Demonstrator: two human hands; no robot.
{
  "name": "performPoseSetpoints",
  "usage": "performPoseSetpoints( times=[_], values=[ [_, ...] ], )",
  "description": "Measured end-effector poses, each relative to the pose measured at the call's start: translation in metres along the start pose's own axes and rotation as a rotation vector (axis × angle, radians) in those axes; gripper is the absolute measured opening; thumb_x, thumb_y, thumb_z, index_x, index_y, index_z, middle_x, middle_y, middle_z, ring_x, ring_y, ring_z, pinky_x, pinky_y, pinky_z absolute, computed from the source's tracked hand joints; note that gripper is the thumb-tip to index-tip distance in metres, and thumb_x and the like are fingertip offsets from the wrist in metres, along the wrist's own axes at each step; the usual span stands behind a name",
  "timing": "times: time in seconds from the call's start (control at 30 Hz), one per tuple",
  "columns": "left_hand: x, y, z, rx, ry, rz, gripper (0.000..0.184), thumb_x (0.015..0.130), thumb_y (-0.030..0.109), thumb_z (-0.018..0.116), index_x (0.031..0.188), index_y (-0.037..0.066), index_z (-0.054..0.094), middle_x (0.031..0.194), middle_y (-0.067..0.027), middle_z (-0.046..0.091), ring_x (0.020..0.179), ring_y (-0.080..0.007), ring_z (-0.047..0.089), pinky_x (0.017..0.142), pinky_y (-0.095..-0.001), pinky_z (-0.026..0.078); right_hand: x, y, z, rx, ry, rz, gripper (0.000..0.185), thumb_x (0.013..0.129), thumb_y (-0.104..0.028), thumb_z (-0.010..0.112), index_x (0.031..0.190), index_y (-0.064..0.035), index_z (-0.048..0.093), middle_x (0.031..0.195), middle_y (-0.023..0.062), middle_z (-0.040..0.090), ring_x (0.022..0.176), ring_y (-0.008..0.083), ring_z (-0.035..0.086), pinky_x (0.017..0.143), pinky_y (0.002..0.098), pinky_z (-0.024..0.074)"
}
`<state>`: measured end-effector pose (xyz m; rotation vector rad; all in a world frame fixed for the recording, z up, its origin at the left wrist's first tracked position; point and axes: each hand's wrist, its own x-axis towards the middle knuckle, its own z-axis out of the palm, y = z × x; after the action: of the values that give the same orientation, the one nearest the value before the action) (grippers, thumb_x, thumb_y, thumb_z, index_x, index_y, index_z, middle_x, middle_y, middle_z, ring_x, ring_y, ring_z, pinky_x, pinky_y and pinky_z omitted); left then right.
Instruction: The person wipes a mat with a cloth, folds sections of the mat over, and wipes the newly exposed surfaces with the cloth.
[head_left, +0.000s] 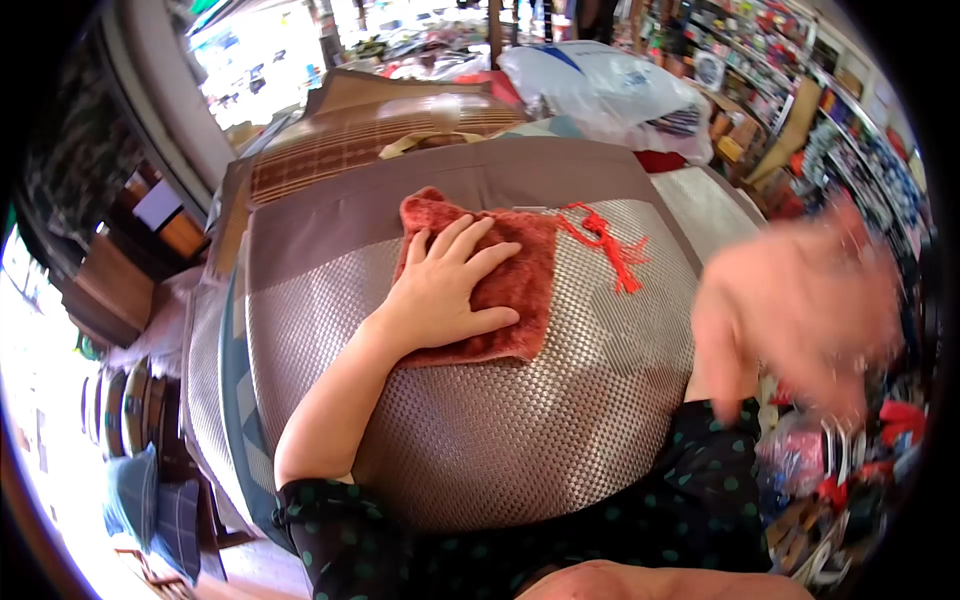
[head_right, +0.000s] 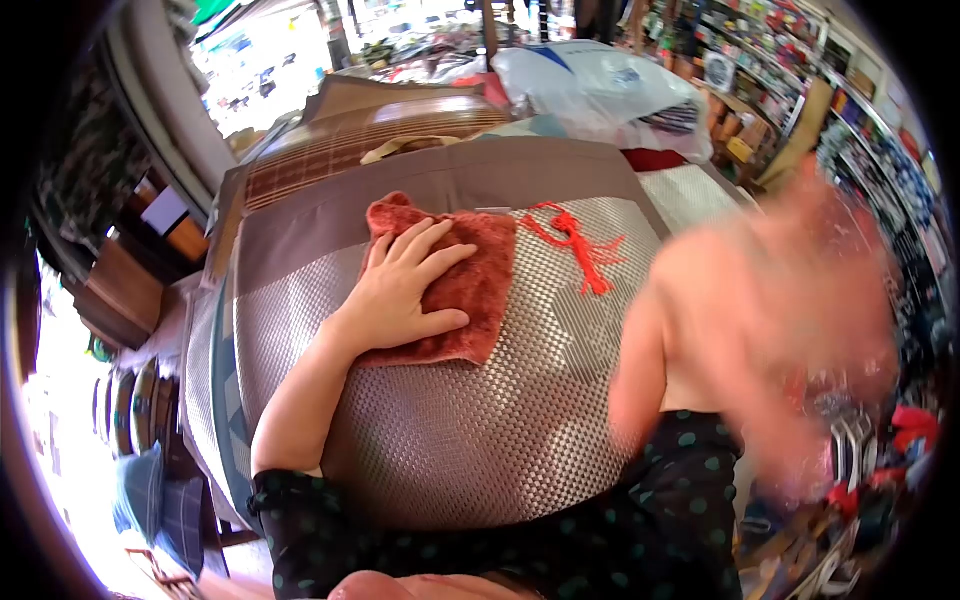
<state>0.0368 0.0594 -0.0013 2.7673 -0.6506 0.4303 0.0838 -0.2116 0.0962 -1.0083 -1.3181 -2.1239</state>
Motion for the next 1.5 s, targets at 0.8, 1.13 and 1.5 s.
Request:
performPoseSetpoints(
  times=[0.8, 1.13, 1.5],
  values=[
    [0.003, -0.025, -0.007, 0.039, 0.018, -0.09, 0.073, 0.077, 0.046, 0.07, 0.141, 0.017, 0.05, 0.152, -0.0167, 0.038, 0.143, -0.0376, 0.03, 0.116, -0.0567, 0.018, -0.22, 0.071, -0.117, -0.19, -1.423, 1.815, 0.063, 0.098, -0.052, 0.045, 0.137, -0.0035, 0.055, 0.141, 0.0184, 0.053, 0.129, 0.0298, 0.051, 0.11, 0.0367, 0.0355],
    [-0.009, 0.057, 0.003, -0.109, -0.141, 0.268, 0.079, 0.074, 0.053, 0.072, 0.142, 0.021, 0.049, 0.153, -0.0181, 0.034, 0.144, -0.0387, 0.027, 0.112, -0.0643, 0.02, -0.251, 0.082, -0.131, -0.113, -1.42, 1.733, 0.063, 0.098, -0.051, 0.046, 0.135, -0.001, 0.055, 0.141, 0.0187, 0.052, 0.13, 0.0314, 0.048, 0.11, 0.0365, 0.0339],
    [0.003, -0.028, -0.002, 0.062, 0.039, -0.045, 0.076, 0.077, 0.05, 0.071, 0.141, 0.017, 0.048, 0.151, -0.0162, 0.037, 0.143, -0.0351, 0.03, 0.114, -0.0594, 0.02, -0.253, 0.082, -0.133, -0.148, -1.402, 1.717, 0.06, 0.099, -0.046, 0.047, 0.138, -0.0015, 0.053, 0.14, 0.0175, 0.054, 0.128, 0.0295, 0.052, 0.108, 0.0355, 0.0369]
  ],
)
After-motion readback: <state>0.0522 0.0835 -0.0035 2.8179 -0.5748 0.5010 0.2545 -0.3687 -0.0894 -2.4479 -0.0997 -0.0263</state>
